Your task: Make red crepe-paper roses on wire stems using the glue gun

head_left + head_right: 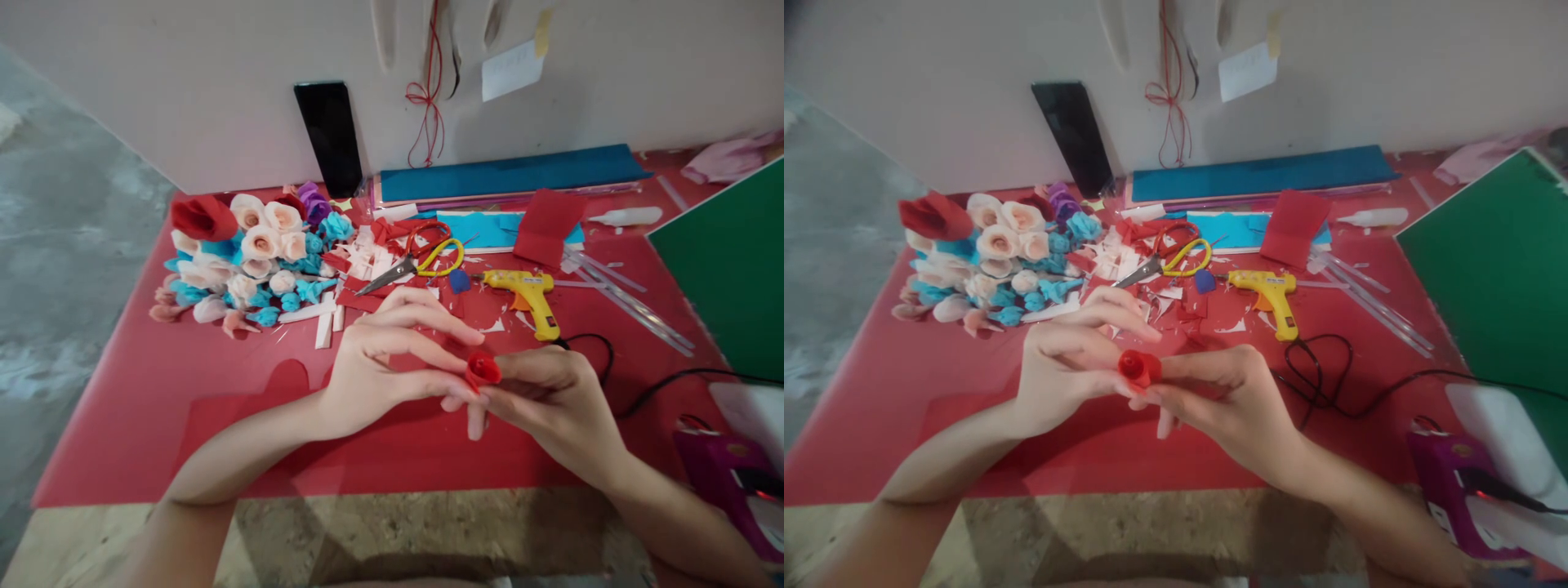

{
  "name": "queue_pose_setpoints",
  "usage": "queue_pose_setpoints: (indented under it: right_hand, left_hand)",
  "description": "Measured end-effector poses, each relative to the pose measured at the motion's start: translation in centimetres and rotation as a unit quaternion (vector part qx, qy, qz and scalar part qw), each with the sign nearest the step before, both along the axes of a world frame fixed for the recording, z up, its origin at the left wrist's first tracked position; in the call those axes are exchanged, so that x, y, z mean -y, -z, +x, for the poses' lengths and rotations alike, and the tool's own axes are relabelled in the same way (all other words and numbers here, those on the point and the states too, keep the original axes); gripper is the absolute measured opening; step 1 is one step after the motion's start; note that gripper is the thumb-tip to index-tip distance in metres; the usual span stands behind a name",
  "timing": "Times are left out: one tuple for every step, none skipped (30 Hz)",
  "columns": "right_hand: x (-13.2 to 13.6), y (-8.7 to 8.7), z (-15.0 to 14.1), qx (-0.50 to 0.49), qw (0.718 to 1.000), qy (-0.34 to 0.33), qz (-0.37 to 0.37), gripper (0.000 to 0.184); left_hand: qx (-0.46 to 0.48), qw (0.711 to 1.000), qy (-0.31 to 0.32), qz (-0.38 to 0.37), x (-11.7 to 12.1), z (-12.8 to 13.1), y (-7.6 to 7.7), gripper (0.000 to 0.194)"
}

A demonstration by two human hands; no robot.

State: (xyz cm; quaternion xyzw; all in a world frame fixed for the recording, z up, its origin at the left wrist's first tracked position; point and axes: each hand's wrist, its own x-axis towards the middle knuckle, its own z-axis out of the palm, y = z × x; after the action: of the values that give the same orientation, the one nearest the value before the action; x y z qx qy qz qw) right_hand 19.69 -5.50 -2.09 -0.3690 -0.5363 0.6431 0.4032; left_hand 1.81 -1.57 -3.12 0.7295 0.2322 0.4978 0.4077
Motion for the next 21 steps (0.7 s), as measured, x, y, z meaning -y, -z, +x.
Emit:
queue_pose_setpoints:
  right_hand:
    - [-0.01, 0.01, -0.02, -0.004, 1.0, -0.004, -0.002, 0.009]
    - [-0.02, 0.02, -0.03, -0.006, 1.0, -0.007, -0.005, 0.009]
    - [-0.03, 0.02, -0.02, -0.007, 1.0, -0.011, -0.008, 0.008]
    - [-0.05, 0.02, 0.0, -0.007, 1.0, -0.014, -0.012, 0.008]
    - [-0.08, 0.03, 0.02, -0.008, 1.0, -0.017, -0.017, 0.007]
    - [-0.1, 0.04, 0.05, -0.01, 1.0, -0.018, -0.021, 0.006]
    - [-0.12, 0.06, 0.08, -0.011, 0.999, -0.02, -0.026, 0.005]
    - [-0.13, 0.09, 0.1, -0.013, 0.999, -0.022, -0.029, 0.005]
    - [-0.13, 0.12, 0.12, -0.014, 0.999, -0.024, -0.03, 0.004]
    - [-0.12, 0.14, 0.14, -0.014, 0.999, -0.027, -0.031, 0.005]
    - [-0.11, 0.15, 0.16, -0.012, 0.999, -0.029, -0.031, 0.006]
    - [-0.09, 0.14, 0.19, -0.009, 0.999, -0.031, -0.031, 0.007]
    - [-0.08, 0.1, 0.23, -0.005, 0.999, -0.033, -0.03, 0.008]
    - [-0.07, 0.04, 0.28, 0.002, 0.999, -0.035, -0.029, 0.01]
    - [-0.09, -0.04, 0.33, 0.011, 0.999, -0.038, -0.028, 0.011]
    - [-0.12, -0.13, 0.39, 0.022, 0.999, -0.043, -0.025, 0.012]
    - [-0.17, -0.22, 0.45, 0.031, 0.998, -0.05, -0.025, 0.012]
    - [-0.22, -0.29, 0.51, 0.036, 0.997, -0.057, -0.026, 0.012]
    - [-0.28, -0.35, 0.55, 0.035, 0.997, -0.063, -0.031, 0.011]
    - [-0.33, -0.38, 0.57, 0.028, 0.996, -0.069, -0.041, 0.011]
    - [-0.38, -0.39, 0.58, 0.018, 0.996, -0.073, -0.052, 0.01]
  left_hand:
    - [0.01, 1.0, 0.0, -0.003, -0.01, 0.05, 0.16, 0.015]
    - [0.017, 1.0, 0.001, -0.007, 0.0, 0.1, 0.3, 0.015]
    - [0.02, 1.0, 0.003, -0.011, 0.01, 0.14, 0.43, 0.015]
    - [0.021, 1.0, 0.004, -0.014, 0.02, 0.16, 0.53, 0.014]
    - [0.018, 1.0, 0.004, -0.018, 0.03, 0.17, 0.6, 0.012]
    - [0.015, 1.0, 0.004, -0.02, 0.05, 0.17, 0.63, 0.011]
    - [0.013, 1.0, 0.003, -0.022, 0.06, 0.17, 0.64, 0.01]
    - [0.012, 1.0, 0.004, -0.021, 0.06, 0.16, 0.62, 0.01]
    - [0.011, 1.0, 0.004, -0.019, 0.05, 0.15, 0.6, 0.009]
    - [0.011, 1.0, 0.005, -0.017, 0.04, 0.13, 0.58, 0.009]
    - [0.012, 1.0, 0.007, -0.014, 0.01, 0.13, 0.56, 0.009]
    - [0.013, 1.0, 0.008, -0.013, -0.02, 0.12, 0.54, 0.01]
    - [0.012, 1.0, 0.01, -0.014, -0.06, 0.12, 0.53, 0.01]
    - [0.01, 1.0, 0.011, -0.016, -0.11, 0.13, 0.52, 0.01]
    - [0.008, 1.0, 0.013, -0.019, -0.16, 0.15, 0.51, 0.011]
    - [0.006, 1.0, 0.016, -0.021, -0.21, 0.18, 0.51, 0.011]
    - [0.005, 1.0, 0.019, -0.023, -0.25, 0.21, 0.52, 0.012]
    - [0.006, 0.999, 0.024, -0.026, -0.28, 0.25, 0.53, 0.013]
    - [0.009, 0.999, 0.03, -0.029, -0.3, 0.3, 0.56, 0.014]
    - [0.015, 0.999, 0.035, -0.034, -0.3, 0.35, 0.61, 0.015]
    - [0.02, 0.998, 0.038, -0.041, -0.29, 0.4, 0.66, 0.016]
